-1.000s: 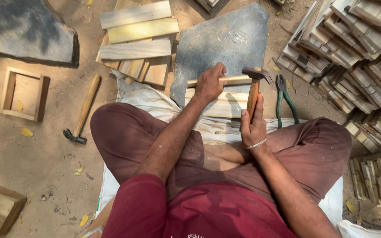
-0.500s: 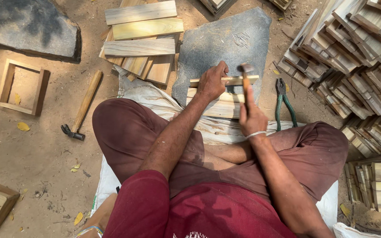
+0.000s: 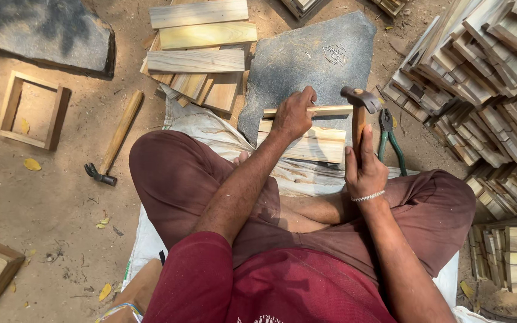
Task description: The person sits cross-legged on the ground and assembles small wooden frames by nailing thin wooden strips together. They use a hammer to drive nails into the wood, occasionally using pliers to adjust the nails. The person repeatedly picks up wood pieces, aligns them, and hammers them into place.
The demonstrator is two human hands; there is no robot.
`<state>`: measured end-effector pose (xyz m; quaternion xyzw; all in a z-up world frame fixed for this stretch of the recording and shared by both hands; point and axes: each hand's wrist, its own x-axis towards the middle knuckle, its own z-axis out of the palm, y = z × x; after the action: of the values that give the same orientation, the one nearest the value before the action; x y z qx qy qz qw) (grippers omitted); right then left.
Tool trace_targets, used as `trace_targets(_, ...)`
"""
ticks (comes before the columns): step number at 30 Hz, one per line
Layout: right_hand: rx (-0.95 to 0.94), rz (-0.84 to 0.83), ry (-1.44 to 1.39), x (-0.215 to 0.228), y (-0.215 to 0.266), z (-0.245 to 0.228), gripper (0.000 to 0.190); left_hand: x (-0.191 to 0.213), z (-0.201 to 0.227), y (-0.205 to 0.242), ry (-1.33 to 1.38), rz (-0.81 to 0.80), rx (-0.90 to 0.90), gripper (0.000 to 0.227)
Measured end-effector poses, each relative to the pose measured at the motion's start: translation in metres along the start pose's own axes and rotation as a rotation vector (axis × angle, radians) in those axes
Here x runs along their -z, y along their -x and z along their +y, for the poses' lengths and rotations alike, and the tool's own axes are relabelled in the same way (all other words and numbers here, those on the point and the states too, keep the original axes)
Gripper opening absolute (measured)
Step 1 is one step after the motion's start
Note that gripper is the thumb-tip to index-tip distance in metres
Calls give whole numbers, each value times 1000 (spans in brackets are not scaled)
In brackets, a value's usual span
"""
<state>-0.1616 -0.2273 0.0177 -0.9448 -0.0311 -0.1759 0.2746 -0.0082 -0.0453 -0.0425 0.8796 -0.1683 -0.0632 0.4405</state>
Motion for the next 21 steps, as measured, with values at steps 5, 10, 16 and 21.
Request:
trace_targets(5,-106,-270,154,9,1,-7,71,-3,1,6,17,49,-44,35)
trace_targets(10,-227,-338,186,0,5,-5,73,-11,-10,9,-135,79,-112,33)
trace_targets(16,-449,-186,-161,2,13,21,60,-16,-46,-8,-393,-217,-56,38)
trace_targets(21,-836,-202,-556,-13,13,44,39,-26,-55,3,-193,-37,-251,39)
